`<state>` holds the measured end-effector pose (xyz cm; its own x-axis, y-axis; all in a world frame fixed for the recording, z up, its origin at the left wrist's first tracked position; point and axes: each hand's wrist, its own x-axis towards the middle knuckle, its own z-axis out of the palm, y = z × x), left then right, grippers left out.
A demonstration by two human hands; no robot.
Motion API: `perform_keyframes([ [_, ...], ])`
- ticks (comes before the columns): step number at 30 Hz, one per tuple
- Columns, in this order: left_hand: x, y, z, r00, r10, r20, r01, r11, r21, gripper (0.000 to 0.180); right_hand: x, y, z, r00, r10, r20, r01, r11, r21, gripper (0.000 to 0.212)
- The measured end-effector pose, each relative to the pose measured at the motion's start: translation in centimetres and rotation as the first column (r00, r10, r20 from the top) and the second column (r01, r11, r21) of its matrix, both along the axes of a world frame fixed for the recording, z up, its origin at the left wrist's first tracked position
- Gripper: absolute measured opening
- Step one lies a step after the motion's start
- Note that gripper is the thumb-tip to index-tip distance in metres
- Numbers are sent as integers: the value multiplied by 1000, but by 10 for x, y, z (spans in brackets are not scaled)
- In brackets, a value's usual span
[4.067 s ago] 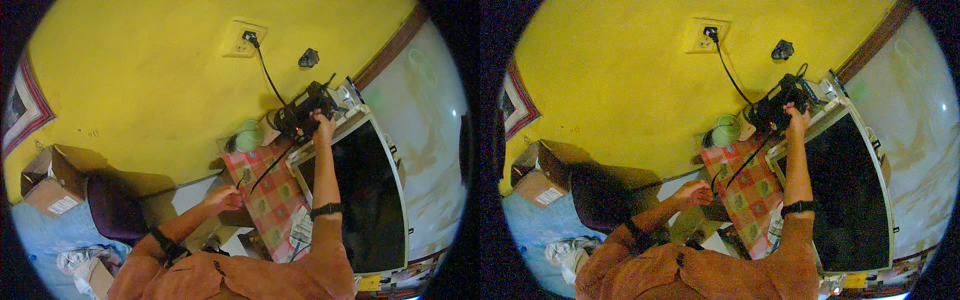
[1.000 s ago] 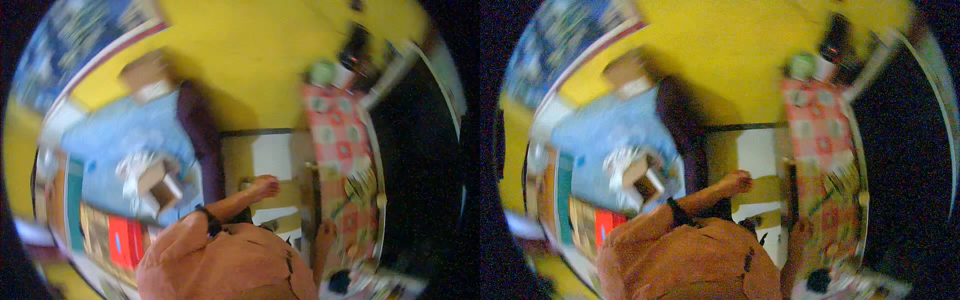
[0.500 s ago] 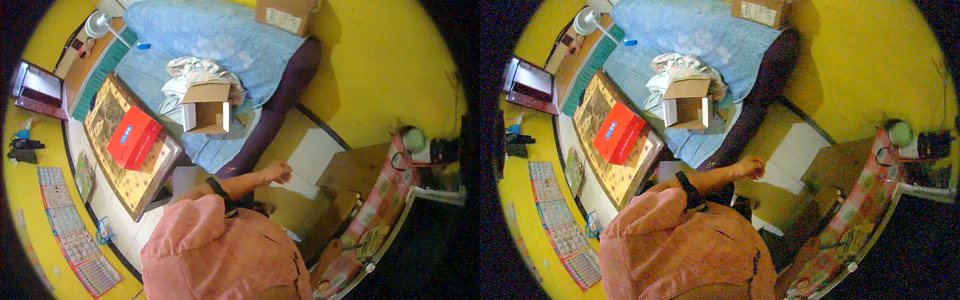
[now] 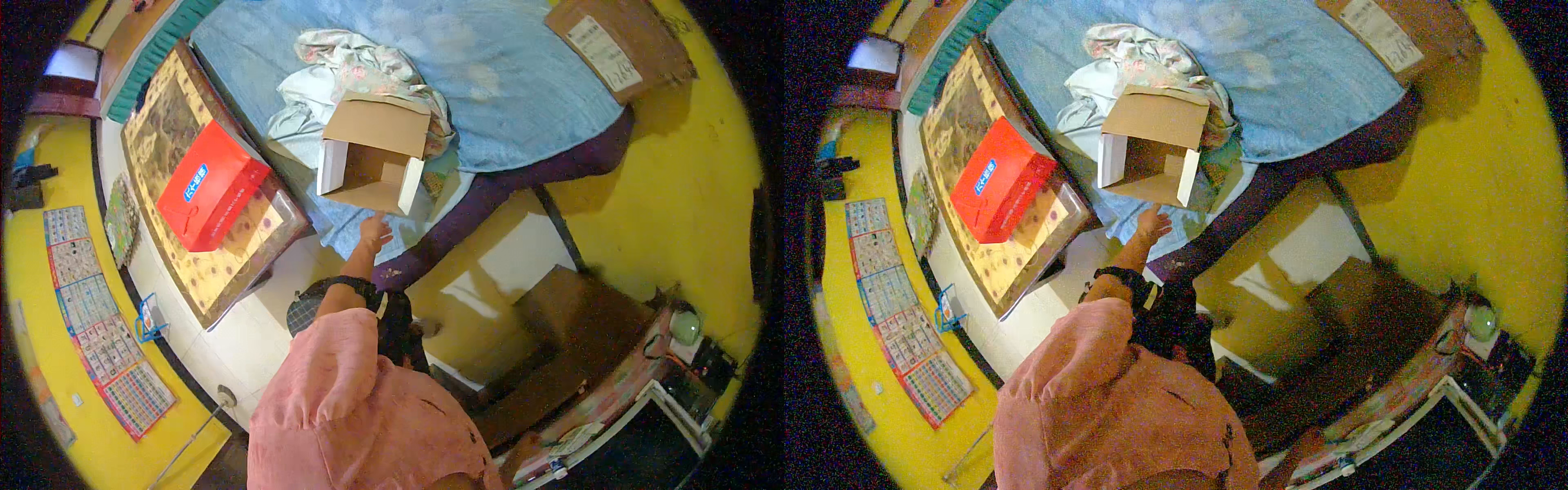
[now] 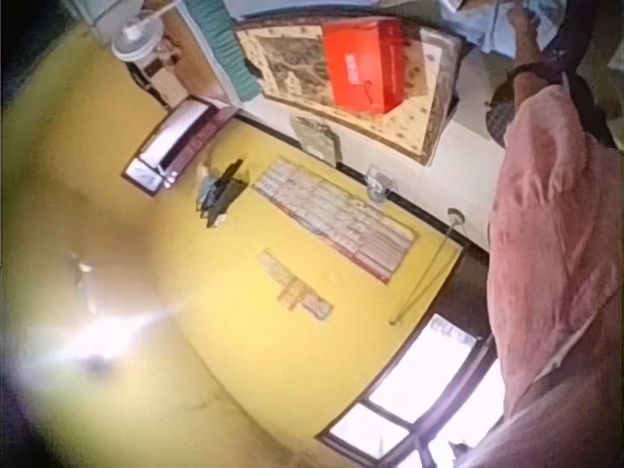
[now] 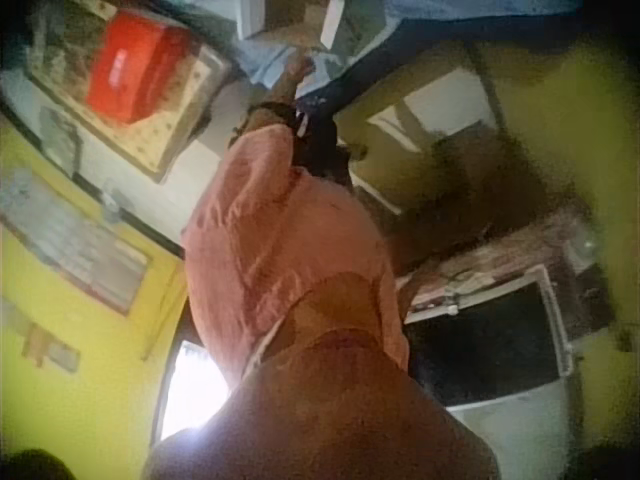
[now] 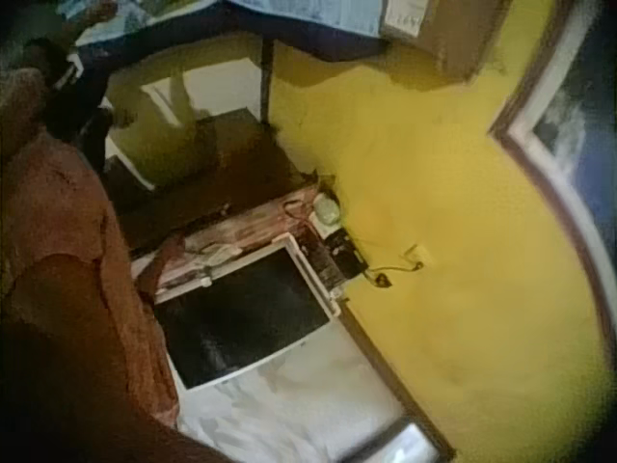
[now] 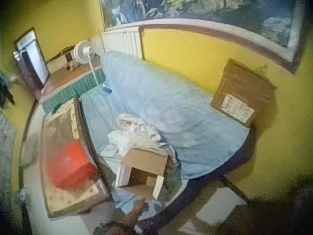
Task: The person unpacks a black work lamp from a cardboard box, attaches the power cord, and plugs it into a wall outlet. They then fold the box, place it aside, and briefly handle small bottles on a nearby table.
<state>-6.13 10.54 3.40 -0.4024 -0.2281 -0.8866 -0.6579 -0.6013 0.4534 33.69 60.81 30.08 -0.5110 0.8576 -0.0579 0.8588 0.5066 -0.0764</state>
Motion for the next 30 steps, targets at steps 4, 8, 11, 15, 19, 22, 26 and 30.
perform_keyframes([
  [4,-13,3,-29,981,164,-102,-159,985,62,30,3,7,-2,999,19,44,-19,1000,0,26],
  [8,-16,1,-53,943,88,-320,-82,996,30,27,3,9,-2,998,18,63,-18,1000,-6,27],
  [11,-7,-19,-38,833,-367,-414,151,871,-468,24,10,13,-6,998,20,62,-19,1000,-20,28],
  [15,15,-50,41,916,-176,-362,174,984,-37,14,31,34,-20,999,21,43,-20,999,-41,29],
  [19,41,-45,129,878,-390,-278,398,917,-30,17,22,41,-26,998,-20,53,22,998,-55,26],
  [22,51,-15,169,765,-568,-304,594,805,-9,21,-24,-12,-9,983,82,-162,-110,979,-172,19],
  [26,62,48,209,323,-888,-327,836,430,-342,15,-110,-143,34,695,571,-436,-680,719,-143,40],
  [30,91,105,256,-289,-913,-287,796,-63,-602,13,-133,-221,66,363,917,-164,-921,380,87,40],
])
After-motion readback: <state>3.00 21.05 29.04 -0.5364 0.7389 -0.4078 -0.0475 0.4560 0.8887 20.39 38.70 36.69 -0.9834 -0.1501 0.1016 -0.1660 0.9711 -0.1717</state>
